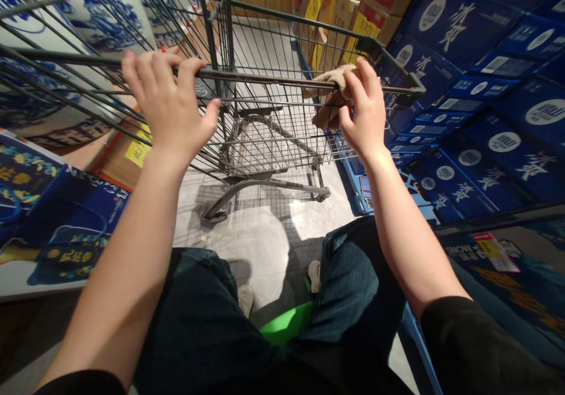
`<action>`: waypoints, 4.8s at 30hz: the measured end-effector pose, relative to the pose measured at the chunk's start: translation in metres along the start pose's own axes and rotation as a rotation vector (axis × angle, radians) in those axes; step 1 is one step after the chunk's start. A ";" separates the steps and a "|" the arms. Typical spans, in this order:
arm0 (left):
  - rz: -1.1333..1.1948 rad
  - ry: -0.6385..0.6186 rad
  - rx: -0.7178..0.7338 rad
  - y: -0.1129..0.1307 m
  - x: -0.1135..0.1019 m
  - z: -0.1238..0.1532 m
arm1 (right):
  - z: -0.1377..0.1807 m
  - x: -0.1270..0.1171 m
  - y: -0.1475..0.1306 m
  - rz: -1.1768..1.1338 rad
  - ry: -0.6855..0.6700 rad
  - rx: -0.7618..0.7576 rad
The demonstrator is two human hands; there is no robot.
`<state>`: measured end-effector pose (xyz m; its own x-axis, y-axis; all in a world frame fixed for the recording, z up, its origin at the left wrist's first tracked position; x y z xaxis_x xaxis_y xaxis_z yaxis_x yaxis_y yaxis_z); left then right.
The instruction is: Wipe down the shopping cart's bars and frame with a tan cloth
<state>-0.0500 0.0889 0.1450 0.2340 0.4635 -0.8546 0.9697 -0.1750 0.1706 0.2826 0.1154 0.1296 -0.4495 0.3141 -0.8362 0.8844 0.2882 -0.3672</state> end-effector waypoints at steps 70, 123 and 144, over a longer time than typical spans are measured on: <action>0.007 -0.013 0.001 0.002 -0.002 0.000 | -0.008 -0.011 0.067 0.032 0.292 0.194; 0.086 -0.003 0.004 0.001 -0.001 -0.001 | -0.003 -0.007 0.048 -0.021 0.220 0.211; 0.110 0.006 0.014 0.001 -0.002 0.000 | -0.006 -0.003 0.034 -0.061 0.149 0.103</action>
<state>-0.0494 0.0874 0.1470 0.3394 0.4462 -0.8281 0.9371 -0.2370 0.2564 0.3129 0.1293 0.1220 -0.5097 0.4316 -0.7443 0.8596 0.2189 -0.4617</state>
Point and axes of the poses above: each hand's wrist, its own z-axis away from the middle knuckle, its own x-axis out of the palm, y = z × x, the point moved 2 cm from there along -z, towards the middle knuckle, and after that the axes turned 10 degrees about -y, right-handed, at the moved point
